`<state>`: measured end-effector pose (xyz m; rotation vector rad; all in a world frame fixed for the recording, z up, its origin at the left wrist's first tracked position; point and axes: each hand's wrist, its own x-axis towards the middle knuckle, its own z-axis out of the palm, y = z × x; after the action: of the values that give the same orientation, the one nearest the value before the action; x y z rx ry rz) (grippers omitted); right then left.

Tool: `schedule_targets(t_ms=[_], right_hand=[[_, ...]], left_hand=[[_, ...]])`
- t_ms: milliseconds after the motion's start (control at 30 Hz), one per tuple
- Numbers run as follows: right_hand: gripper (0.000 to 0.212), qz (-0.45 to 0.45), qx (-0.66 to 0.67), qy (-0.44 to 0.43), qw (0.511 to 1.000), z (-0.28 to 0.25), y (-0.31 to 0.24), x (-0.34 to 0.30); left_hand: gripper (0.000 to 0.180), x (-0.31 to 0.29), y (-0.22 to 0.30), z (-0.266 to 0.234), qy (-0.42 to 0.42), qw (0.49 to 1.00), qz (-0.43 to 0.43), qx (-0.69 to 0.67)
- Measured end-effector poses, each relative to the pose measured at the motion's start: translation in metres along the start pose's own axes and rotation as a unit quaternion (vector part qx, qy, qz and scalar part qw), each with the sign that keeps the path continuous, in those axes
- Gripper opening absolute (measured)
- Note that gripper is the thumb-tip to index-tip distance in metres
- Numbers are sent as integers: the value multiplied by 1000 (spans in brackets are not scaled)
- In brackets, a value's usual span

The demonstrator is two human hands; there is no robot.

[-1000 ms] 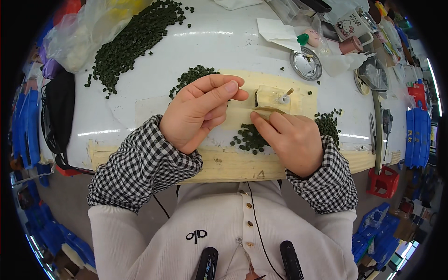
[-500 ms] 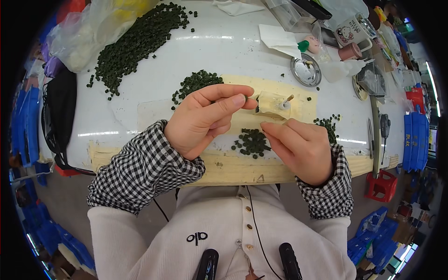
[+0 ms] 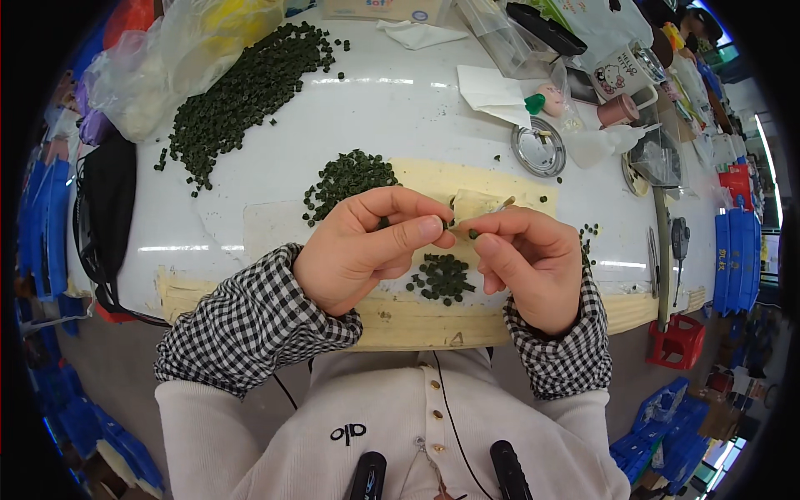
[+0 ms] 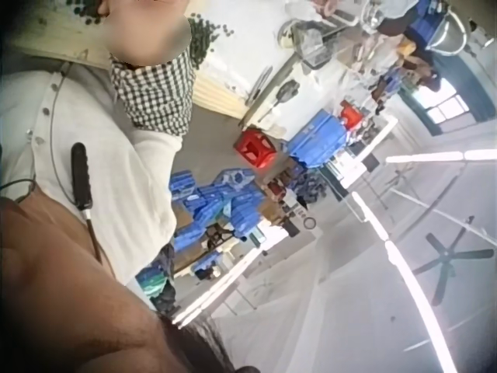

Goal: Picking up small green components, inspecting them, and placing them into a wooden assembly fixture.

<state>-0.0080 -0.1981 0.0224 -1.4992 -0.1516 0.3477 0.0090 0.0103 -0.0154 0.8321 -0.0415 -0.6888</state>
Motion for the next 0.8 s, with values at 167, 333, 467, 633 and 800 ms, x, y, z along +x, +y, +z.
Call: schedule_targets(t_ms=[167, 333, 467, 633, 800], right_hand=[[17, -31, -11, 8, 999, 2, 4, 1], [18, -94, -109, 28, 989, 5, 10, 2], [17, -99, -138, 34, 985, 6, 10, 2], [16, -69, -117, 26, 990, 8, 8, 2], [15, -55, -104, 22, 993, 8, 11, 1]], left_hand=[[14, 1, -1, -2, -23, 1000, -9, -15], [12, 0, -1, 0, -3, 1000, -2, 5], [9, 0, 1, 5, 38, 998, 13, 50], [9, -2, 2, 8, 57, 993, 30, 98], [9, -2, 1, 8, 59, 988, 50, 134]])
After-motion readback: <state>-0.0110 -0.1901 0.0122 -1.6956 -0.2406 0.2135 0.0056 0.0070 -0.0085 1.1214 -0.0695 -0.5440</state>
